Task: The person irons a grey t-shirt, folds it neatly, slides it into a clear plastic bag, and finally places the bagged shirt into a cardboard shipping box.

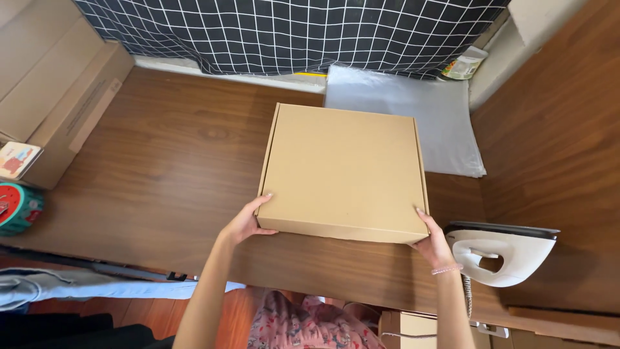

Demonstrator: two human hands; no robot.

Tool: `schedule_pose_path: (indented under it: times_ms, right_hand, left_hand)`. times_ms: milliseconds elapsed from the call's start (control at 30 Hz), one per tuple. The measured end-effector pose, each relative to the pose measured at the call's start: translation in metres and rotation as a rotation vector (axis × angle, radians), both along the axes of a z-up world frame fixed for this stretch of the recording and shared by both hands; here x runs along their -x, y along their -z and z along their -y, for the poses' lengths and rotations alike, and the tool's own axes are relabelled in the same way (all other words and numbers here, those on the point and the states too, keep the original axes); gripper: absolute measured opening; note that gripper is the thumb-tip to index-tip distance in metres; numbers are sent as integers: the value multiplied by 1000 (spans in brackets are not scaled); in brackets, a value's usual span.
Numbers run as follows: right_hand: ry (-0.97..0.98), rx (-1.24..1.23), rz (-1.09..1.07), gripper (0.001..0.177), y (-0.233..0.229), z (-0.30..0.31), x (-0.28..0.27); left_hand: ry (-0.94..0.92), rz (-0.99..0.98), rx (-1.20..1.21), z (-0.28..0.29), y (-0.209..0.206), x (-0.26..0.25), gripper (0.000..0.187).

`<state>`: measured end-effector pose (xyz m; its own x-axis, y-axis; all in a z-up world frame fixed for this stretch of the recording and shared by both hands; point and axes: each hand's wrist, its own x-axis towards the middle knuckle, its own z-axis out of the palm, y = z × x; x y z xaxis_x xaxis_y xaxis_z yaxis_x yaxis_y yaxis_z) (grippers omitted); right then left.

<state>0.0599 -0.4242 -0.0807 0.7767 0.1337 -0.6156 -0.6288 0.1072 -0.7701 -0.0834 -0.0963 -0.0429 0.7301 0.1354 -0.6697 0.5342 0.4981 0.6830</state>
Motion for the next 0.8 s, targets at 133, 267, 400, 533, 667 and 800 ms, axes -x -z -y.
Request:
schedule_pose_path:
  times_ms: [133,267,400,533,667,800]
  right_hand:
    - [103,-121,85,59,41,11,4]
    - [193,-243,196,57,83,25,14]
    - [241,-283,261,53,130,49,34]
    - [314,-309,278,55,134,62,110]
    - [352,-232,266,61,229,148,161]
    - [383,-90,221,73,59,80,271]
  left_hand:
    - [-54,66,2,-2,28,10,85]
    - [-138,165,16,-3,63,21,79]
    - [-165,245,34,-15,150,32,76]
    - [-203,253,32,-16,183,66,65]
    - [-175,271,59,-16,218,102,60]
    - [-49,374,79,-19,261,134,61]
